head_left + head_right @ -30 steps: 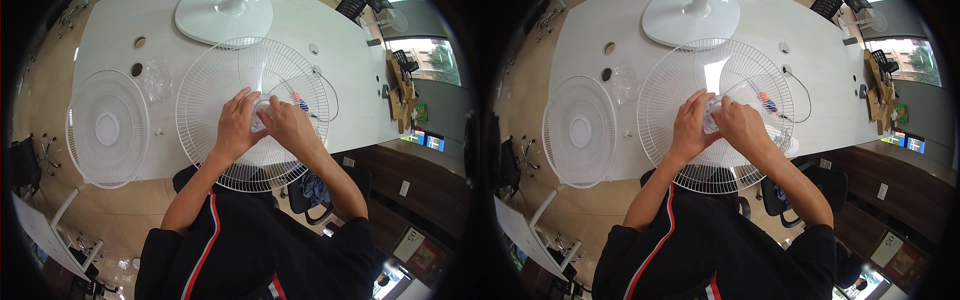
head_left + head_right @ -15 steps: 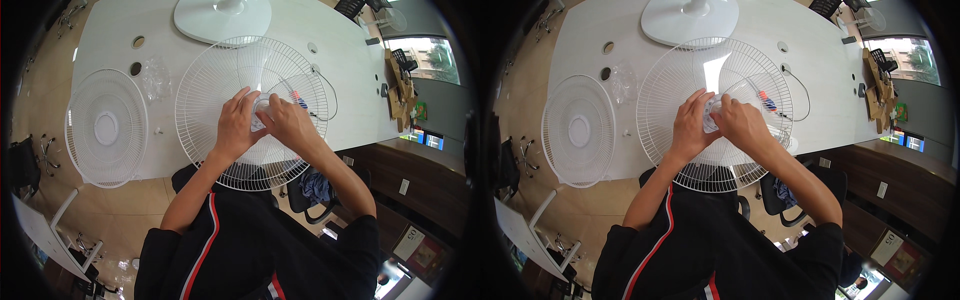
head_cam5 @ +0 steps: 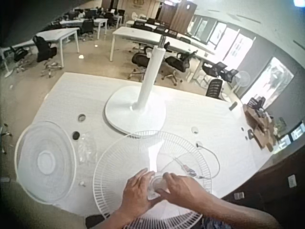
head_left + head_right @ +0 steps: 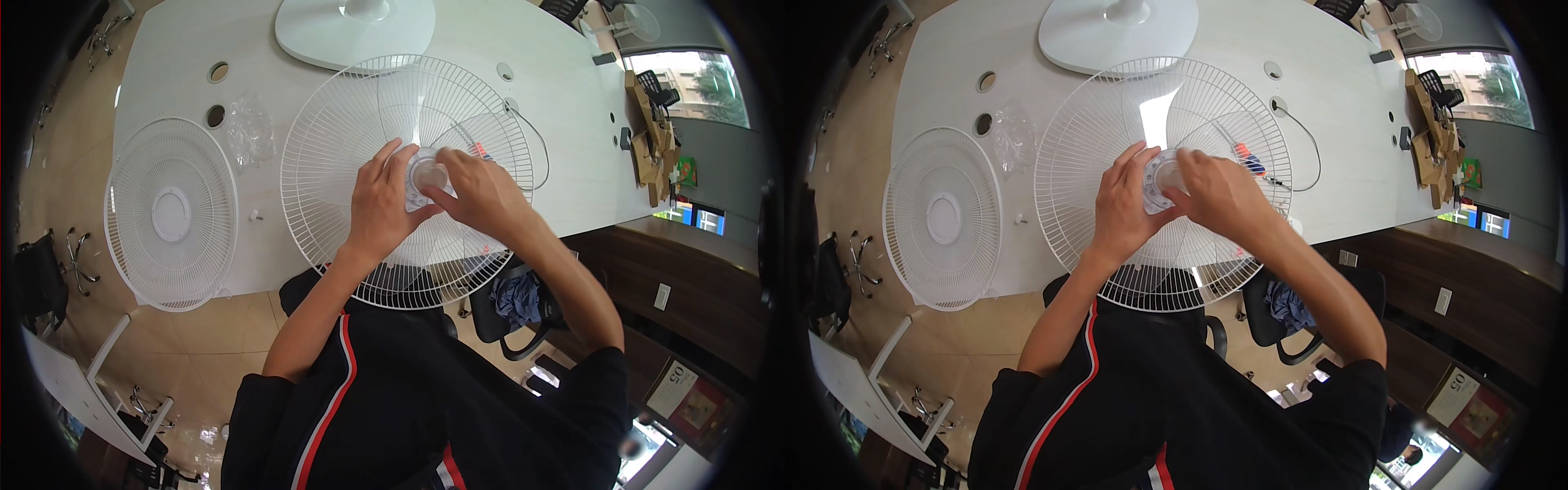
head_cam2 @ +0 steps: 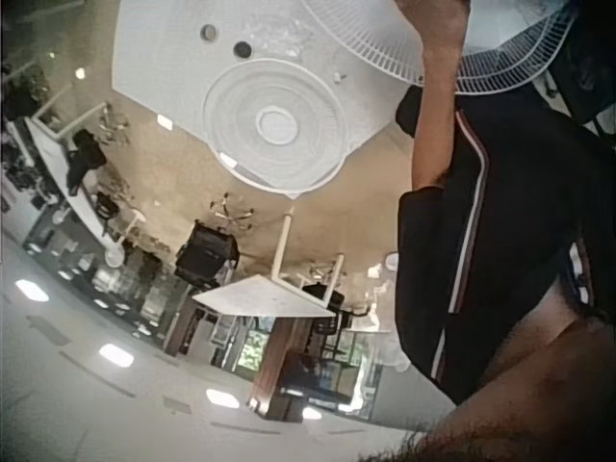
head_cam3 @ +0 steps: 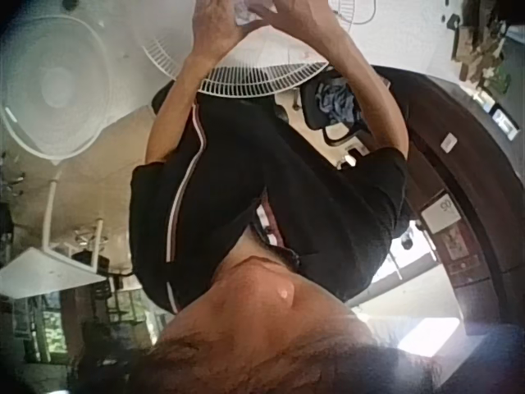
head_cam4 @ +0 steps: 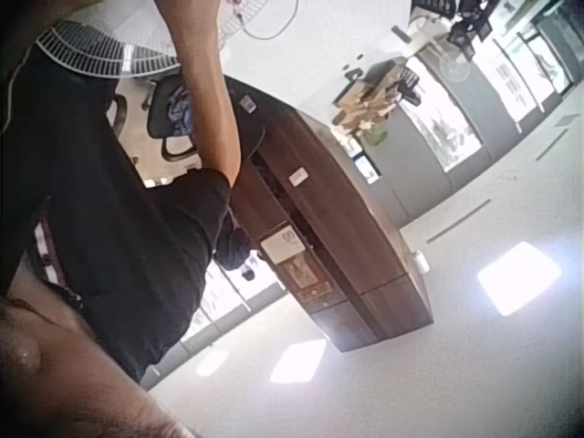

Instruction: Assembling the rear grille and front grille of a stand fan.

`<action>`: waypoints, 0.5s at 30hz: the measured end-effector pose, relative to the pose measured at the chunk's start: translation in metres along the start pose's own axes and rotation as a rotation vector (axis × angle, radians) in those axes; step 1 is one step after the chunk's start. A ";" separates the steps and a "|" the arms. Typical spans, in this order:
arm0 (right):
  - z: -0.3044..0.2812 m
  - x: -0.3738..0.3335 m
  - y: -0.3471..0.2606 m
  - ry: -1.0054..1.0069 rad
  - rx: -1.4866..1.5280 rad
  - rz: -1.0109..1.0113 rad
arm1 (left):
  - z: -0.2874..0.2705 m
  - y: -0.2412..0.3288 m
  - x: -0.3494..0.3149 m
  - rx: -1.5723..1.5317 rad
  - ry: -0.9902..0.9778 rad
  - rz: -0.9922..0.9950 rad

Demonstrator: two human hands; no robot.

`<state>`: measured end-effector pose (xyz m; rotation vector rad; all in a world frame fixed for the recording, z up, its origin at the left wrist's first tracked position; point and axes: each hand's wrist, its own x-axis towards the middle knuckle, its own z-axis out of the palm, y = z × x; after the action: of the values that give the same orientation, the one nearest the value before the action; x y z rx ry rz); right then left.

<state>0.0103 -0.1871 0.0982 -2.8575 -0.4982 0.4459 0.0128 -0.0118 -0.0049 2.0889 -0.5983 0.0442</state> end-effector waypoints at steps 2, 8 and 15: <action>0.010 -0.002 -0.010 0.002 0.042 0.188 | 0.000 0.002 0.000 -0.004 -0.015 -0.006; 0.020 -0.001 -0.011 0.081 0.065 0.162 | -0.001 0.002 0.001 -0.029 0.000 -0.001; -0.002 0.008 0.033 -0.079 -0.121 -0.346 | 0.001 0.003 0.002 0.004 0.004 0.016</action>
<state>0.0277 -0.2147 0.0895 -2.7890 -1.0438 0.4789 0.0125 -0.0151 -0.0027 2.0872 -0.6134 0.0588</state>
